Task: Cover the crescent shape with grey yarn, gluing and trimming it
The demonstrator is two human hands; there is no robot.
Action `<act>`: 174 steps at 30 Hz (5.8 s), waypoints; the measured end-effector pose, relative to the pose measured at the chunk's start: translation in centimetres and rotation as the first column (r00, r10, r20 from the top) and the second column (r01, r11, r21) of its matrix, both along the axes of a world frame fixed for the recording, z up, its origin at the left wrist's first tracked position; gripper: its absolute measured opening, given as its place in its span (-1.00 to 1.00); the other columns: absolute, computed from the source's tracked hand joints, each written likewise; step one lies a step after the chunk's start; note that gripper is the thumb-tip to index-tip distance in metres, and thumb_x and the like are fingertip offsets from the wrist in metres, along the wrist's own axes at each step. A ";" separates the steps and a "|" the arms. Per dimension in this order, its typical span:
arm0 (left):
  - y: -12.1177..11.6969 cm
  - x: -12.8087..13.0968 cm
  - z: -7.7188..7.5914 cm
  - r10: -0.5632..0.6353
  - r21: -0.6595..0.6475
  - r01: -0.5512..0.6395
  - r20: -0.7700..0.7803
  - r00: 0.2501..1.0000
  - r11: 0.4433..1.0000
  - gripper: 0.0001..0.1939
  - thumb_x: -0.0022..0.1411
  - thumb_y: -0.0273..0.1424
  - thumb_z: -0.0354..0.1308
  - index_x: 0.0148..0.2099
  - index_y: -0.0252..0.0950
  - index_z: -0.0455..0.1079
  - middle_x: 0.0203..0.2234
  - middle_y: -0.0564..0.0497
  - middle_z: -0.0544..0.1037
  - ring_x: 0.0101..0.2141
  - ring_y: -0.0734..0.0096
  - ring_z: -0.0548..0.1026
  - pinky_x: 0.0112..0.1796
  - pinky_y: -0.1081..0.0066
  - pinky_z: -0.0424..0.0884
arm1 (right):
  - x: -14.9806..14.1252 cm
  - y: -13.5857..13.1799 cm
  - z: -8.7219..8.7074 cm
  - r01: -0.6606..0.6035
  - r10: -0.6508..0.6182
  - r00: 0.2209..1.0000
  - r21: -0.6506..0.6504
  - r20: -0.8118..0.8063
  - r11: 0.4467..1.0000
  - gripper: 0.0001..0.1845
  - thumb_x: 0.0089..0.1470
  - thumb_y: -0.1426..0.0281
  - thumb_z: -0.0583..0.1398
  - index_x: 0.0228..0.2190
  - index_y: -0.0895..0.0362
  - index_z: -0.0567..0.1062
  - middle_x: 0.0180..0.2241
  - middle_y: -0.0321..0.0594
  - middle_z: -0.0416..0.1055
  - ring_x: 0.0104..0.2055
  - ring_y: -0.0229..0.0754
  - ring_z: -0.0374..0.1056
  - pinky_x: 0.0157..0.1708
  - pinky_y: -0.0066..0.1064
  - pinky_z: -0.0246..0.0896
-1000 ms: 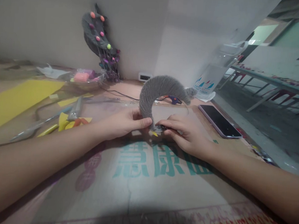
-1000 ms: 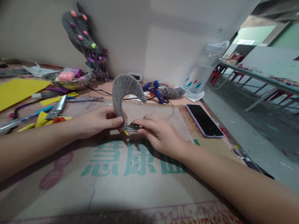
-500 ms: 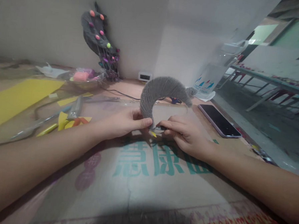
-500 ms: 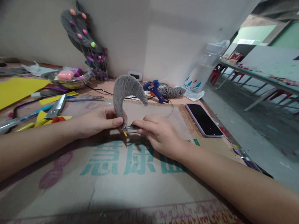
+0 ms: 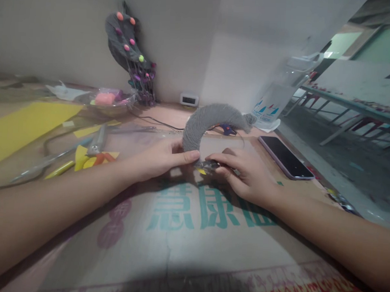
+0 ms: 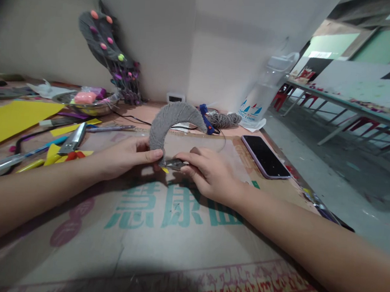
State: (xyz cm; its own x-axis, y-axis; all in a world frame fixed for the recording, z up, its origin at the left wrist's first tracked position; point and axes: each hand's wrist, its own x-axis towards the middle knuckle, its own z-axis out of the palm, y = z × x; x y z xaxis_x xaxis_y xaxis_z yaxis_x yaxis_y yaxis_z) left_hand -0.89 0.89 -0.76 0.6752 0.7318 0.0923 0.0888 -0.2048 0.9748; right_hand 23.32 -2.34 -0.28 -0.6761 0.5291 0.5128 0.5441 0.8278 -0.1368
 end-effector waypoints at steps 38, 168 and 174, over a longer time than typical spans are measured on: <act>0.1 -0.2 -0.4 0.030 -0.032 -0.033 -0.071 0.997 0.999 -0.63 0.25 -0.10 0.16 -0.12 -0.32 0.43 -0.43 -0.02 0.57 -0.46 0.44 0.47 -0.51 0.50 0.30 | 0.3 0.2 -0.7 0.010 -0.011 1.000 0.061 0.007 0.998 -0.74 0.28 0.43 0.05 -0.07 0.18 0.47 -0.39 -0.18 0.40 -0.39 -0.20 0.29 -0.40 -0.40 0.16; 1.1 1.0 0.3 0.657 -0.207 -0.625 0.168 0.735 0.753 -0.59 0.09 -0.07 0.22 -0.47 -0.36 0.38 -0.61 0.03 0.44 -0.57 0.50 0.39 -0.49 0.50 0.33 | 1.0 0.5 2.4 -0.332 0.163 0.935 -0.938 -0.314 0.103 -0.26 0.23 -0.13 -0.10 -0.08 0.18 0.55 -0.02 0.04 0.51 0.14 0.01 0.34 0.07 -0.09 0.24; 1.0 1.2 0.2 0.642 -0.190 -0.615 0.168 0.748 0.766 -0.62 0.13 -0.13 0.19 -0.49 -0.37 0.39 -0.62 0.03 0.44 -0.59 0.52 0.37 -0.46 0.50 0.34 | 0.5 -0.2 2.3 -0.374 0.156 0.922 -0.918 -0.353 0.133 -0.39 0.27 -0.04 -0.03 -0.28 0.19 0.55 -0.08 0.03 0.51 0.01 -0.10 0.40 -0.09 -0.28 0.31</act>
State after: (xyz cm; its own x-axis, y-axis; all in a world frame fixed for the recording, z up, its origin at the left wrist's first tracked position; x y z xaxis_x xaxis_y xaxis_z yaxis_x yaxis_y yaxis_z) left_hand 0.32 1.92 -0.57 0.0321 0.9974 0.0641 -0.0521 -0.0624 0.9967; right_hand 23.83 -2.57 2.01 -0.8711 0.4664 -0.1539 0.2053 0.0610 -0.9768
